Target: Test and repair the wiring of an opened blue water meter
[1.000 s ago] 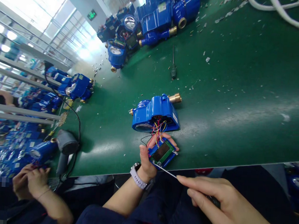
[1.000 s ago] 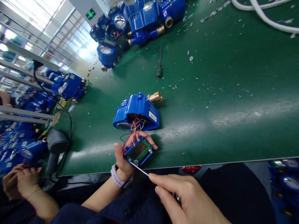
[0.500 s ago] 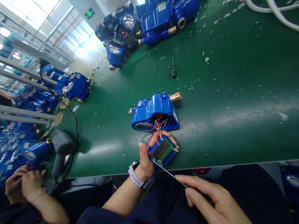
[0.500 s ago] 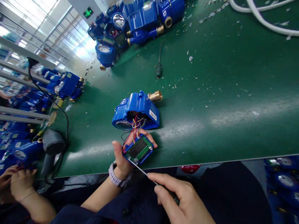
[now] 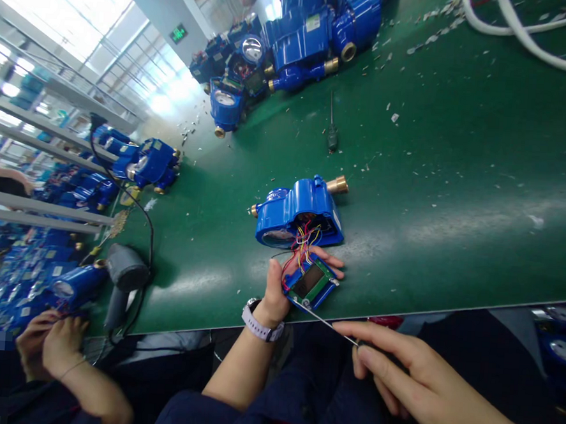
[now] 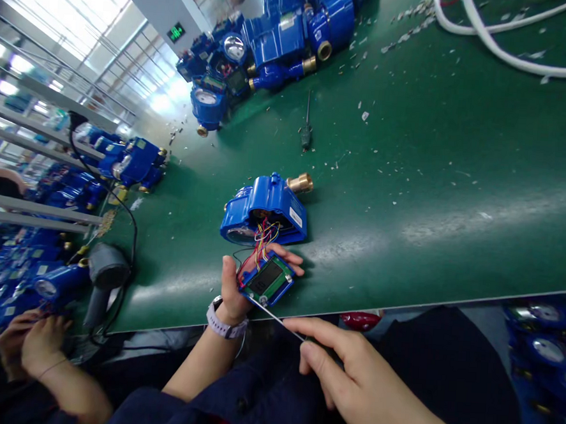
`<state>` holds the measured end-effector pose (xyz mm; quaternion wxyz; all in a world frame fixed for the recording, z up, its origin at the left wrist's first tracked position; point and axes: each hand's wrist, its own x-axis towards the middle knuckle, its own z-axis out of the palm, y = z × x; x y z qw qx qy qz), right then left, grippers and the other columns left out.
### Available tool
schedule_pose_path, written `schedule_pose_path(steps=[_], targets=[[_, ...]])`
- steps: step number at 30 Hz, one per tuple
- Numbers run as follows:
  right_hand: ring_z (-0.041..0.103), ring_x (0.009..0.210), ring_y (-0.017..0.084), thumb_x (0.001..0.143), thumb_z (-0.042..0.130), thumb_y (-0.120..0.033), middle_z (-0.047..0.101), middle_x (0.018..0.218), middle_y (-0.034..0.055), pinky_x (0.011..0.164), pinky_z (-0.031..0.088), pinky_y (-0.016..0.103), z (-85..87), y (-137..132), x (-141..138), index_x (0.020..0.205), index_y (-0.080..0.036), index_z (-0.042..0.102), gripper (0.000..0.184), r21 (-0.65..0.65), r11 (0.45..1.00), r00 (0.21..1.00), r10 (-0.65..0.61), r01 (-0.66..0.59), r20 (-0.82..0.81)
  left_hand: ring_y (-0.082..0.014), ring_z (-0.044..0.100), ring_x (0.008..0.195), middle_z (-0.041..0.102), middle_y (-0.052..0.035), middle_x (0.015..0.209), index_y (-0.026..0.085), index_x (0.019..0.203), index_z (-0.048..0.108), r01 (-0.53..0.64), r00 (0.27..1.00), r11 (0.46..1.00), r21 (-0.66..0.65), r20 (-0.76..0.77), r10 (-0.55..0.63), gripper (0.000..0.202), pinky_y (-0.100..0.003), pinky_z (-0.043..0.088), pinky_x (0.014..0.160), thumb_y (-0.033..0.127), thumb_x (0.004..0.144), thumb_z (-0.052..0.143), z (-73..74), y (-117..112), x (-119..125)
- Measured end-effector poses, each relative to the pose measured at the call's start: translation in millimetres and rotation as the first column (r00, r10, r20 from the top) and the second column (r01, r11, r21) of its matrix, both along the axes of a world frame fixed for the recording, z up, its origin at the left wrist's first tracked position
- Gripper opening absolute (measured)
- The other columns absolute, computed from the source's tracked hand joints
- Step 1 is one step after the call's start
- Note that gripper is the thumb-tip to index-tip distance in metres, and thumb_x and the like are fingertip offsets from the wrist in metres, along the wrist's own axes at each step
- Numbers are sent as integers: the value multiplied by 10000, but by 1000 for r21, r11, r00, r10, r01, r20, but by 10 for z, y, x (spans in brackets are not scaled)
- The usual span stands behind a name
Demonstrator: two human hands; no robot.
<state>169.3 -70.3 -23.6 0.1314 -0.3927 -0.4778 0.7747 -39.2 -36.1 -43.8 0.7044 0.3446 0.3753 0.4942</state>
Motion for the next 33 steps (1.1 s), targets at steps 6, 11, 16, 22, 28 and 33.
schedule_pose_path(steps=[6, 11, 16, 22, 28, 33], targets=[[336, 417, 14, 954, 503, -451, 611, 956, 42, 378, 264, 126, 46, 83, 58, 1369, -301, 547, 443, -418, 905, 968, -35, -75, -248, -275, 658, 874, 672, -133, 982, 140, 1296, 545, 24, 992, 995, 94, -126, -12, 934, -410, 528, 846, 871, 737, 387, -73, -5, 13], [545, 582, 111, 952, 468, -304, 647, 850, 52, 517, 473, 190, 0, 45, 67, 1295, -254, 638, 385, 42, 999, 997, -10, 13, -82, -265, 663, 867, 660, -94, 931, 167, 1135, 610, -50, 994, 996, 80, -97, 58, 792, -392, 519, 828, 834, 793, 352, -75, -42, 92], [653, 747, 178, 941, 402, -204, 678, 885, 66, 698, 557, 283, -27, -88, 29, 1297, -241, 640, 430, 426, 901, 997, -66, 78, -42, -271, 656, 819, 665, -124, 913, 155, 1061, 620, -143, 980, 987, 80, -125, 152, 773, -414, 544, 804, 837, 762, 410, -83, -66, 165], [580, 565, 143, 978, 442, -285, 634, 737, 45, 513, 500, 232, -23, -119, 16, 1294, -194, 639, 384, 214, 973, 996, -88, 92, -29, -294, 667, 853, 679, -130, 948, 193, 1084, 615, -146, 977, 986, 80, -147, 157, 719, -430, 544, 805, 811, 798, 384, -70, -79, 174], [596, 598, 146, 986, 459, -352, 658, 819, 65, 566, 531, 251, -32, -101, 43, 1298, -233, 638, 379, 174, 979, 993, -96, 106, -67, -310, 649, 879, 687, -119, 921, 223, 1056, 638, -166, 964, 982, 87, -194, 180, 704, -427, 522, 826, 823, 770, 409, -23, -72, 192], [545, 495, 108, 980, 466, -403, 640, 743, 42, 452, 472, 194, 16, -73, 30, 1277, -212, 650, 398, -10, 996, 996, -84, 84, -20, -309, 632, 848, 679, -112, 927, 258, 1050, 664, -171, 961, 983, 73, -208, 182, 692, -420, 511, 803, 829, 766, 396, -7, -72, 197]])
